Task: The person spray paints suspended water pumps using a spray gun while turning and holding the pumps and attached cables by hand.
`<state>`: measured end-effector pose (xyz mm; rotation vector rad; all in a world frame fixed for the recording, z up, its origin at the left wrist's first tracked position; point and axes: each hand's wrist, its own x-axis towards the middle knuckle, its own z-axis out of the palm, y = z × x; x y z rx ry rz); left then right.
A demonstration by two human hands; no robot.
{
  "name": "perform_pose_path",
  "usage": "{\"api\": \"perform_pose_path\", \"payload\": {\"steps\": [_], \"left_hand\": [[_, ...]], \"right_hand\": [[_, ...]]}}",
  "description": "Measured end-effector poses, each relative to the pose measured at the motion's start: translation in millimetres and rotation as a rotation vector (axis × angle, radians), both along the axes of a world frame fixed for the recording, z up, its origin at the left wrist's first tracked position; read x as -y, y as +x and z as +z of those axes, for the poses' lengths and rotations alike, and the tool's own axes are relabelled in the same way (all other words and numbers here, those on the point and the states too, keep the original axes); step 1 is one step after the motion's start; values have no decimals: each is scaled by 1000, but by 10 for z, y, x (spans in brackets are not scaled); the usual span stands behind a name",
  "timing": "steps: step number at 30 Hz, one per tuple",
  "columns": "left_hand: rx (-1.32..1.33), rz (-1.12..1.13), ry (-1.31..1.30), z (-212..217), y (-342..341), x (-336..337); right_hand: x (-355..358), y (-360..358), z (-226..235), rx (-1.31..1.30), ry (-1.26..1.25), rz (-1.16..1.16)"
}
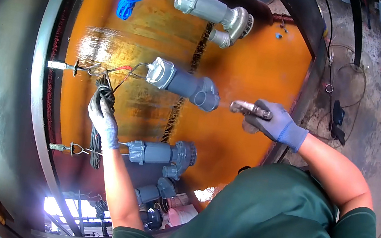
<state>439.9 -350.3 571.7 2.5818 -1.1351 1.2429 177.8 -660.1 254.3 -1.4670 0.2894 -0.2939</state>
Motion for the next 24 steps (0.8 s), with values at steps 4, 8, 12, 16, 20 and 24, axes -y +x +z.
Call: {"api": "perform_pose_path", "payload": {"steps": [4, 8, 12, 16, 20, 24], "left_hand": [[-102, 8, -97, 50, -6, -89], [-84, 109, -99, 73, 100, -251], [-156, 111, -175, 112, 313, -493], [-166, 182, -138, 109, 313, -370], [-118, 245, -88, 137, 460, -433], [-136, 266, -111, 143, 591, -412]], "right_hand": [[85, 84, -151, 131, 41, 145], [162, 84, -132, 53, 267, -58], [213, 108, -398, 106, 130, 116], [238, 48, -451, 105, 190, -52], [413, -78, -326, 16, 163, 78], [429, -185, -380, 206, 125, 42]]}}
